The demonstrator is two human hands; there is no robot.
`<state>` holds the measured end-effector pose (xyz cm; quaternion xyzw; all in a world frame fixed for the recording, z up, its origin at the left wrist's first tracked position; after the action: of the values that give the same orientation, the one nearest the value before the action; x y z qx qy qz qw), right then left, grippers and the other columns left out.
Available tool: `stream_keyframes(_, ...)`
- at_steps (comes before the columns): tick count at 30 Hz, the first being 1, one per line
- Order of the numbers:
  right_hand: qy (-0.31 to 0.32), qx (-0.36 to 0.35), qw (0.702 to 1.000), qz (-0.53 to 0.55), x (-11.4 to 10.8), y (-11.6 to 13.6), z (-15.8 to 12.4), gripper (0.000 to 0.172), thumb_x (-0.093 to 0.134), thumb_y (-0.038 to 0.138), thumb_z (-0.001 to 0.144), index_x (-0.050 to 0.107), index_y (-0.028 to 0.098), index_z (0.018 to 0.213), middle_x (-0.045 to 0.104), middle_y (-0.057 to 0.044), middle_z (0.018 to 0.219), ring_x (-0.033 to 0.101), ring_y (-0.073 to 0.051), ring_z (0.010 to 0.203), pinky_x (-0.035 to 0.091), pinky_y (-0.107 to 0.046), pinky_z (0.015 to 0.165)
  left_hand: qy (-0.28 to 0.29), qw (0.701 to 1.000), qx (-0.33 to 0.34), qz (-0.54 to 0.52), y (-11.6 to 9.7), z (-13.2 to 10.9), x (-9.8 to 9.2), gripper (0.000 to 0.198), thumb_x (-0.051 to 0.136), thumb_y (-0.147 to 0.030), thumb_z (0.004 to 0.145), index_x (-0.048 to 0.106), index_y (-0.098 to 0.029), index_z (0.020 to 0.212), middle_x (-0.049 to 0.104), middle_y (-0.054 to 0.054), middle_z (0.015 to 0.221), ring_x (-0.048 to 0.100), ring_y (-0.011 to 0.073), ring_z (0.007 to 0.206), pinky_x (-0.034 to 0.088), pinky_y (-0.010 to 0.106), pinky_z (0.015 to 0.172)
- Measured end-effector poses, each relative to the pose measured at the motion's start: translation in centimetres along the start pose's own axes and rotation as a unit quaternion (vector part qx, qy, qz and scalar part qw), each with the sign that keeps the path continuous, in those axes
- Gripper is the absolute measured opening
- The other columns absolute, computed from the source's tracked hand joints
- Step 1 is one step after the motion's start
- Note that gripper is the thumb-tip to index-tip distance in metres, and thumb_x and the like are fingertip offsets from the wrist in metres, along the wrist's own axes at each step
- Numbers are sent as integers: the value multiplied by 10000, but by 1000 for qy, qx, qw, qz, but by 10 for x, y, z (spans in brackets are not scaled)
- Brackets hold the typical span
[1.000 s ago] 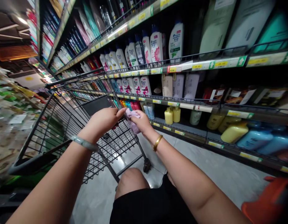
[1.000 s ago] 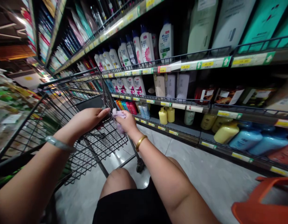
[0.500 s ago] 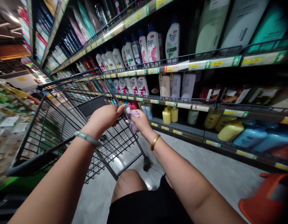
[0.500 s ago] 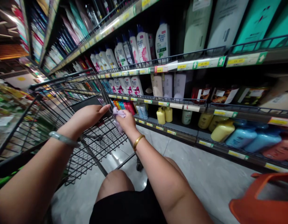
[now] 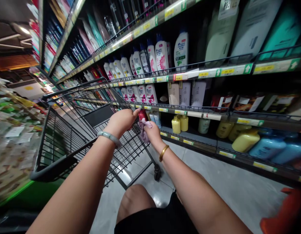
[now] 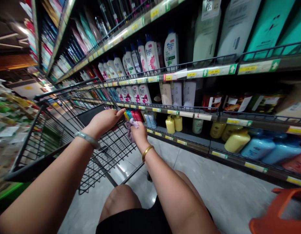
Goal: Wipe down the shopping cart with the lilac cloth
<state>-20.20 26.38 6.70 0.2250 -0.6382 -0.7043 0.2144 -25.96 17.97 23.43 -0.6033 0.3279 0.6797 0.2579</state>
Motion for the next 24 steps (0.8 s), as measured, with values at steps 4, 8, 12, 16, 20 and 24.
stream_keyframes(4,-78,-128,985,88,0,36,-5,334,596,316,810,651,218,1125,710,-41,1111,646,-184,999,513,-276,899,-15,1000,25,9,-4,9,0,778,165,-629,1019,762,-144,901,736,161,743,723,302,852,497,350,804)
stream_keyframes(8,-92,-131,987,30,-2,37,1,325,622,295,814,670,207,1123,686,-79,1158,633,-214,1050,504,-317,954,-26,999,39,14,-9,18,2,790,148,-645,1020,762,-155,938,737,155,744,725,280,830,497,332,807)
stream_keyframes(12,-68,-96,989,-85,-12,18,14,320,661,280,803,691,211,1114,688,-89,1109,633,-227,995,504,-339,921,-28,999,26,20,-12,28,-2,826,136,-700,997,754,-157,925,753,153,783,724,280,807,499,330,743)
stream_keyframes(16,-96,-132,985,-62,-22,29,19,236,665,265,806,679,207,1034,692,-54,1012,630,-204,924,518,-319,878,-19,998,24,47,-2,28,-13,680,276,-661,986,746,-171,979,775,176,1028,724,309,964,495,331,767)
stream_keyframes(20,-127,-271,954,15,-16,54,13,319,679,277,824,642,204,1133,679,-69,1133,633,-209,1055,524,-340,985,39,997,19,67,20,14,-13,571,326,-602,987,718,-189,1032,774,156,1014,721,296,969,491,321,772)
stream_keyframes(24,-106,-248,960,-71,-5,39,10,334,711,204,772,665,188,1103,657,-99,1124,634,-238,1049,528,-382,991,77,997,-10,-6,32,6,2,554,299,-564,1005,677,-173,1110,769,131,862,732,251,774,498,306,692)
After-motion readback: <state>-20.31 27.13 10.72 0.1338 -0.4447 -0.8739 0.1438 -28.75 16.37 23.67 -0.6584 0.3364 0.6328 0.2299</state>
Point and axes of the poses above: each hand's wrist, its own z-axis towards the middle knuckle, its own x-axis out of the palm, y = z × x, the point moved 2 cm from there along z, towards the middle knuckle
